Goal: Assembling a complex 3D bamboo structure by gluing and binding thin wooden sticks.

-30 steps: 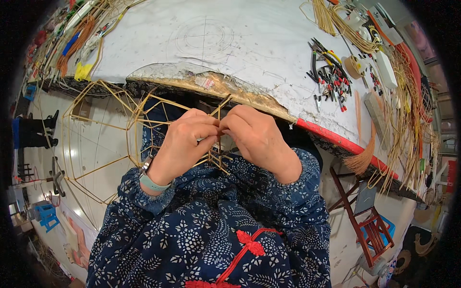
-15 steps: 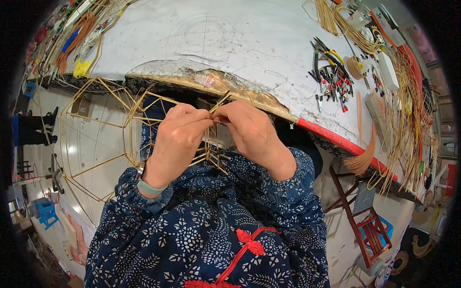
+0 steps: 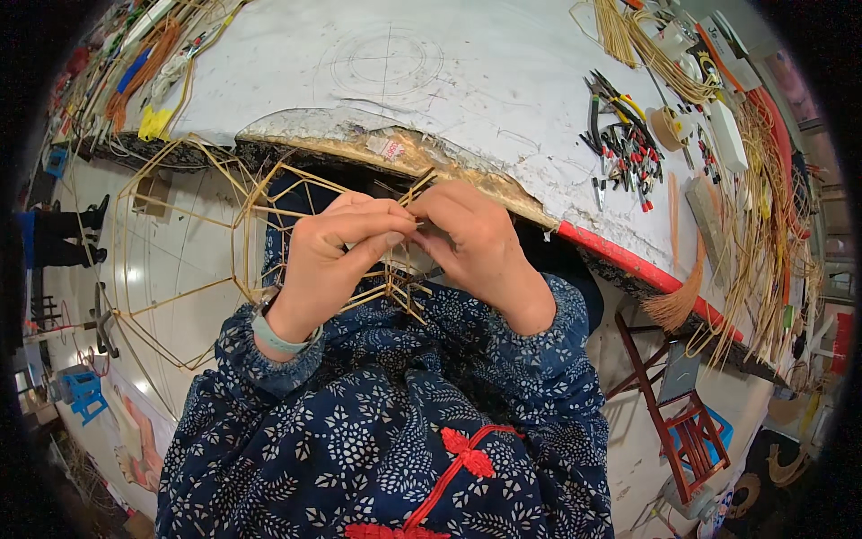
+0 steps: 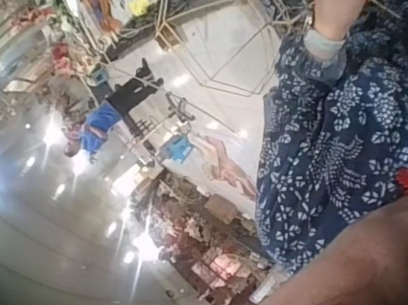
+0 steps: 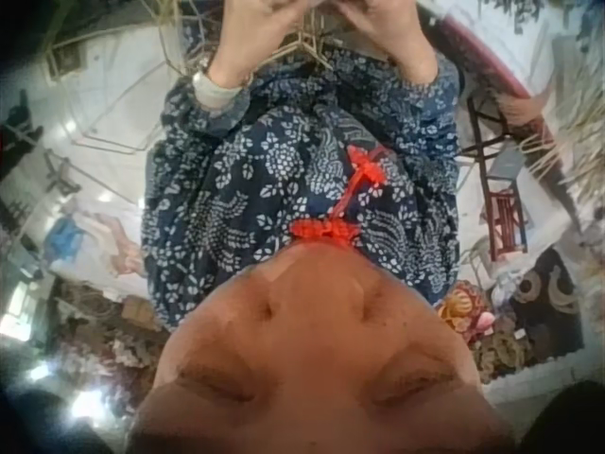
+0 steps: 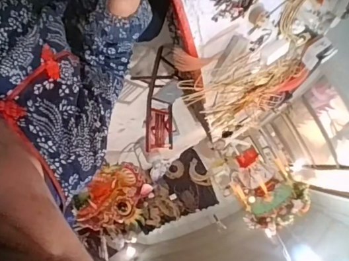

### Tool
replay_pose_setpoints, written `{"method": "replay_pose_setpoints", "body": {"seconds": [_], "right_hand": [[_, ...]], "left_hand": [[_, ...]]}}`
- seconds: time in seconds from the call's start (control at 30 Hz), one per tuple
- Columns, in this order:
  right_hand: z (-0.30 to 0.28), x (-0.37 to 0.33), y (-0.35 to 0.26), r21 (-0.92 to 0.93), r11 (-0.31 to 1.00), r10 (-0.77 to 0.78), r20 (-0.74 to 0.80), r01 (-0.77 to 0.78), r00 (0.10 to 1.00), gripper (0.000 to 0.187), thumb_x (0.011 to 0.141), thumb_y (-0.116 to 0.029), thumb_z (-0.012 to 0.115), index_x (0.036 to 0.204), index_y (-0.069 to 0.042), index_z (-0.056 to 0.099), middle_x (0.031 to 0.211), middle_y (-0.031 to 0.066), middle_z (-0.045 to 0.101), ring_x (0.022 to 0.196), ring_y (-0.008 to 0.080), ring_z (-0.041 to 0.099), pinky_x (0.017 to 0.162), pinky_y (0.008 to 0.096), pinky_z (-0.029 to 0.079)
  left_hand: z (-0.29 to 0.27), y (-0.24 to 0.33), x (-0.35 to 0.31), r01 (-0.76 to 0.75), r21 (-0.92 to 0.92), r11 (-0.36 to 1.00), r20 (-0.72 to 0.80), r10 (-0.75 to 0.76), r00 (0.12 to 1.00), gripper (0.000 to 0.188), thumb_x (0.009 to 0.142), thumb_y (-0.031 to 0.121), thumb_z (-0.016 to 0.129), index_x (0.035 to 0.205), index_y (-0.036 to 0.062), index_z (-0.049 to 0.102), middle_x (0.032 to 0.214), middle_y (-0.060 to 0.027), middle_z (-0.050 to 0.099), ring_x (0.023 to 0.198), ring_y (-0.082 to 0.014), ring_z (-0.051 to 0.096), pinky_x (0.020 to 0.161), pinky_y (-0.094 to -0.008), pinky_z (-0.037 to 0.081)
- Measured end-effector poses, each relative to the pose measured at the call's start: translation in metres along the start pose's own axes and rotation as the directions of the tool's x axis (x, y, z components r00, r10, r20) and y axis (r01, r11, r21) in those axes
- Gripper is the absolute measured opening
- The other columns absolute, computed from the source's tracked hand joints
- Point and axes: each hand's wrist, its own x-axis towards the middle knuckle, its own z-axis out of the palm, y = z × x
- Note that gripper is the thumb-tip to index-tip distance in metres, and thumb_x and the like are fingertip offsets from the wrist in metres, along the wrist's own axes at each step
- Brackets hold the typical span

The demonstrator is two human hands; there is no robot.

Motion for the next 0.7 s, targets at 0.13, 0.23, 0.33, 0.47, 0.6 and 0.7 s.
{"method": "replay_pose_setpoints", "body": {"seconds": [0.13, 0.23, 0.33, 0.47, 0.6, 0.7], "right_hand": [[0.003, -0.002, 0.006, -0.122, 0.991, -0.057, -0.079, 0.047, 0.995, 0.017, 0.074, 0.005, 0.074, 0.089, -0.001, 0.068, 0.088, 0.0102, 0.065, 0.08, 0.0242, 0.063, 0.069, 0.0318, 0.051], [0.004, -0.016, 0.002, -0.098, 0.994, 0.028, -0.13, -0.041, 0.991, 0.014, 0.073, 0.006, 0.074, 0.084, 0.0, 0.068, 0.089, 0.0088, 0.065, 0.08, 0.0217, 0.062, 0.069, 0.0307, 0.05], [0.012, -0.034, -0.001, 0.016, 0.99, 0.142, -0.155, -0.142, 0.978, 0.011, 0.075, 0.005, 0.073, 0.084, 0.0, 0.068, 0.088, 0.0081, 0.064, 0.08, 0.0203, 0.062, 0.069, 0.03, 0.049], [0.024, -0.042, 0.009, 0.125, 0.956, 0.278, -0.118, -0.264, 0.953, 0.007, 0.078, 0.004, 0.07, 0.084, 0.0, 0.068, 0.086, 0.007, 0.064, 0.079, 0.0177, 0.061, 0.068, 0.029, 0.048], [0.016, -0.032, 0.022, 0.052, 0.913, 0.408, -0.066, -0.405, 0.911, 0.003, 0.08, 0.002, 0.069, 0.083, 0.0, 0.068, 0.083, 0.0076, 0.064, 0.078, 0.0179, 0.061, 0.067, 0.0287, 0.048], [0.007, -0.011, 0.015, -0.074, 0.917, 0.389, -0.038, -0.391, 0.92, 0.002, 0.081, 0.001, 0.068, 0.082, 0.0, 0.067, 0.082, 0.009, 0.064, 0.075, 0.0207, 0.062, 0.066, 0.0298, 0.048]], "left_hand": [[0.007, -0.003, -0.004, -0.031, 0.17, 0.985, -0.089, 0.047, 0.995, 0.015, 0.079, -0.004, 0.068, 0.093, 0.0008, 0.071, 0.099, -0.0111, 0.07, 0.096, -0.0261, 0.064, 0.08, -0.0329, 0.052], [0.013, -0.01, -0.008, -0.067, 0.357, 0.932, -0.104, 0.111, 0.988, 0.013, 0.078, -0.002, 0.066, 0.091, 0.0007, 0.068, 0.099, -0.0108, 0.068, 0.096, -0.0273, 0.063, 0.081, -0.0355, 0.05], [0.019, -0.016, -0.009, -0.127, 0.482, 0.867, -0.031, 0.162, 0.986, 0.011, 0.076, 0.002, 0.061, 0.086, 0.0004, 0.065, 0.096, -0.0097, 0.065, 0.092, -0.0288, 0.062, 0.08, -0.0388, 0.046], [0.02, -0.017, -0.01, -0.148, 0.482, 0.864, 0.017, 0.159, 0.987, 0.006, 0.074, 0.007, 0.059, 0.078, 0.0029, 0.062, 0.087, -0.0088, 0.061, 0.084, -0.0275, 0.059, 0.075, -0.0382, 0.043], [0.021, -0.015, -0.011, -0.132, 0.463, 0.877, 0.07, 0.112, 0.991, 0.007, 0.078, 0.007, 0.069, 0.081, 0.0022, 0.066, 0.088, -0.006, 0.063, 0.081, -0.0252, 0.057, 0.073, -0.0368, 0.041], [0.026, -0.015, -0.016, -0.148, 0.471, 0.87, 0.066, 0.133, 0.989, 0.005, 0.076, 0.005, 0.069, 0.077, 0.0024, 0.064, 0.084, -0.0066, 0.061, 0.08, -0.0252, 0.057, 0.073, -0.0369, 0.041]]}}
